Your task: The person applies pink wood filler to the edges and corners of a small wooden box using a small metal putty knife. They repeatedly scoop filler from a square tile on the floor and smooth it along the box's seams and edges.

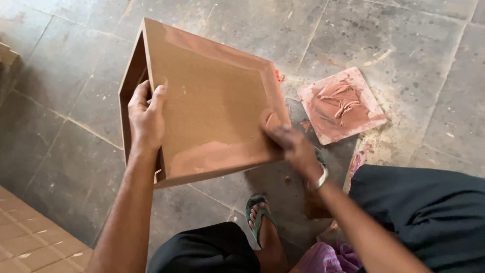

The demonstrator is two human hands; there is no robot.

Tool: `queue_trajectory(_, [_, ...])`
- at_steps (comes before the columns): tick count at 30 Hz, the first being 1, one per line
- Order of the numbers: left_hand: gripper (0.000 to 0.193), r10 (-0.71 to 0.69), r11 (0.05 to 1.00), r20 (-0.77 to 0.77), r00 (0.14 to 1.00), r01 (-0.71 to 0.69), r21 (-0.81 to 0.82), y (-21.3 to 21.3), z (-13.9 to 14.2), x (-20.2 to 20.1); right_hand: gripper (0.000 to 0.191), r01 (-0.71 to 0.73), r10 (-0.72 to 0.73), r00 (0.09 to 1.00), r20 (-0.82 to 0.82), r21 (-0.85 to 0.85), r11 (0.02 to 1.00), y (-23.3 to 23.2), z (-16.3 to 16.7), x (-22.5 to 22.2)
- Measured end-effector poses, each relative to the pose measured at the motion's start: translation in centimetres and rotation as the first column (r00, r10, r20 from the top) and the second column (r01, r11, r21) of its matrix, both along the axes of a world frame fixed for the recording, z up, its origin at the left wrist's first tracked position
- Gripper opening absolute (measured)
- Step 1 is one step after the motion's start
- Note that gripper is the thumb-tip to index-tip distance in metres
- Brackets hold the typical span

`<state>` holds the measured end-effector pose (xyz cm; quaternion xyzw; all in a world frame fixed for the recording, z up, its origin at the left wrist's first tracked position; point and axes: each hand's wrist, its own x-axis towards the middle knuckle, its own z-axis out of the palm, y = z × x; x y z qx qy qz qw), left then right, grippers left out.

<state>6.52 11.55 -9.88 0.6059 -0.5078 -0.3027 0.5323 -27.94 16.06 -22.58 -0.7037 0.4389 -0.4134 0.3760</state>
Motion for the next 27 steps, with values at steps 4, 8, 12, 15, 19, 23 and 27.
queue_trajectory(4, [0.035,0.027,0.995,-0.033,0.999,-0.023,0.101,-0.2,0.5,-0.2,0.041,-0.075,0.038,0.933,-0.359,-0.092,0.993,4.1,0.5,-1.6])
queue_trajectory(8, [0.035,-0.071,0.997,-0.065,0.995,0.073,0.030,0.0,1.2,-0.7,0.023,0.257,-0.233,0.891,-0.389,0.009,0.966,-1.0,-2.8,-2.9])
queue_trajectory(12, [0.036,-0.046,0.997,-0.089,0.995,0.051,0.057,-0.3,1.7,-1.9,0.026,0.277,-0.188,0.888,-0.419,0.162,0.947,-6.8,-6.0,-2.6])
queue_trajectory(15, [0.035,-0.033,0.998,-0.064,0.997,0.037,0.052,-0.4,1.7,-2.9,0.027,0.241,-0.145,0.923,-0.356,0.243,0.940,-7.3,-5.6,-2.1])
queue_trajectory(19, [0.032,-0.029,0.998,-0.011,1.000,0.030,0.049,-0.4,2.2,-4.1,0.032,-0.076,0.071,0.997,0.032,0.212,0.974,-2.8,-0.6,-0.9])
queue_trajectory(23, [0.037,-0.027,0.997,0.032,0.999,0.024,0.071,-0.8,3.6,-6.0,0.039,0.023,0.010,0.988,-0.155,0.209,0.978,5.5,5.7,2.6])
queue_trajectory(27, [0.045,-0.108,0.990,0.138,0.985,0.094,0.105,-0.2,4.6,-7.7,0.027,-0.005,0.023,0.999,-0.028,0.513,0.858,7.0,10.4,2.2])
